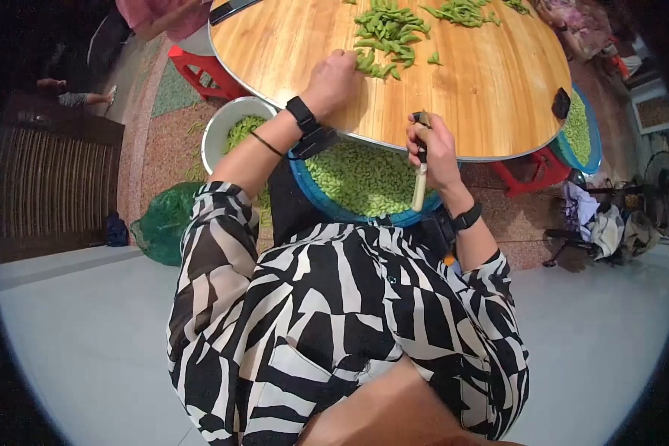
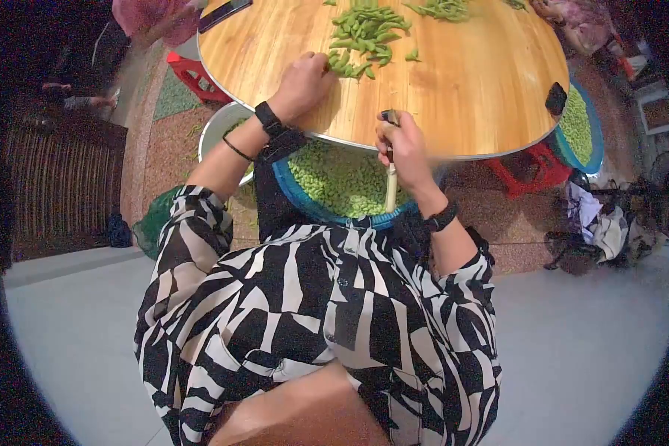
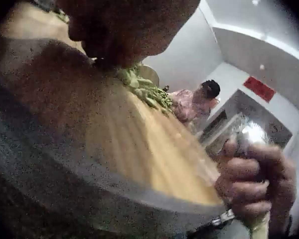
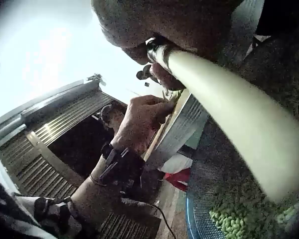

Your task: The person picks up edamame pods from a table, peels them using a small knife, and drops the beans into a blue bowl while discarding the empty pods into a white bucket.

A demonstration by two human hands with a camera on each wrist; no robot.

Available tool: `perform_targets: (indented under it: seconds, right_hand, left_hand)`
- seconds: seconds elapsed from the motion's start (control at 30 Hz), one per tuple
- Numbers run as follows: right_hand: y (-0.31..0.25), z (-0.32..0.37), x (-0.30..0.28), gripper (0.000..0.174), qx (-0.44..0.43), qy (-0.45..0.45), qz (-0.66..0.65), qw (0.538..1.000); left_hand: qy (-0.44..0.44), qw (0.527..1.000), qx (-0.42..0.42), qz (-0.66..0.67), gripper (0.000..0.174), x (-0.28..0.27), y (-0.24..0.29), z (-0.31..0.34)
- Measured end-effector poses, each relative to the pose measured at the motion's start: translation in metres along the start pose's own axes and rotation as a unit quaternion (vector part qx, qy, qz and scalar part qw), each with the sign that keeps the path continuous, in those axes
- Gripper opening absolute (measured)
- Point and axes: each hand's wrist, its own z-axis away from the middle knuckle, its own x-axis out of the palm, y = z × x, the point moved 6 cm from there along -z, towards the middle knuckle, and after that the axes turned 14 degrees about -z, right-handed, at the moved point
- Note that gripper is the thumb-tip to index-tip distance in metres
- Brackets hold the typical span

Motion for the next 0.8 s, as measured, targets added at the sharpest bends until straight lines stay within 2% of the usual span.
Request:
perform_targets:
  seconds: [0.13,0.2,0.23,0.27,0.3,0.37,0.43,0.47,0.53,0.63,0.8]
  right_hand:
    - [0.002,-0.002,0.002,0.025,-0.001,-0.029,-0.002,1.0]
    - [0.001,0.0,0.017,0.026,0.003,-0.062,-0.029,0.998]
    - [0.001,0.0,0.02,0.026,0.002,-0.06,-0.031,0.998]
    - [0.001,0.0,0.024,0.027,0.003,-0.077,-0.02,0.997]
    - [0.001,0.0,0.028,0.028,0.005,-0.093,-0.009,0.996]
    - [0.001,0.0,0.031,0.029,0.005,-0.095,-0.002,0.995]
    - [-0.001,0.003,0.034,0.031,-0.004,-0.097,-0.053,0.994]
    - [-0.001,0.004,0.033,0.031,-0.002,-0.096,-0.053,0.994]
    - [0.002,0.01,0.038,0.038,0.049,-0.147,-0.084,0.984]
    - [-0.002,0.017,0.044,0.041,0.059,-0.166,-0.123,0.977]
    - [-0.003,0.02,0.046,0.046,0.067,-0.181,-0.11,0.975]
  left_hand:
    - [0.003,1.0,-0.002,-0.002,0.02,-0.004,-0.011,0.003]
    - [-0.033,0.989,-0.02,0.141,0.02,-0.004,-0.013,0.008]
    - [-0.035,0.989,-0.018,0.142,0.02,-0.017,-0.003,0.011]
    - [-0.107,0.945,-0.068,0.302,0.018,-0.021,0.007,0.019]
    - [-0.175,0.867,-0.117,0.452,0.016,-0.024,0.021,0.029]
    - [-0.174,0.862,-0.116,0.462,0.016,-0.033,0.033,0.04]
    - [-0.256,0.795,-0.143,0.532,0.016,-0.029,0.044,0.054]
    - [-0.254,0.79,-0.149,0.537,0.017,-0.032,0.05,0.058]
    - [-0.257,0.791,-0.152,0.534,0.017,-0.032,0.052,0.06]
    - [-0.258,0.787,-0.155,0.538,0.017,-0.03,0.052,0.063]
    - [-0.259,0.781,-0.141,0.55,0.017,-0.032,0.055,0.066]
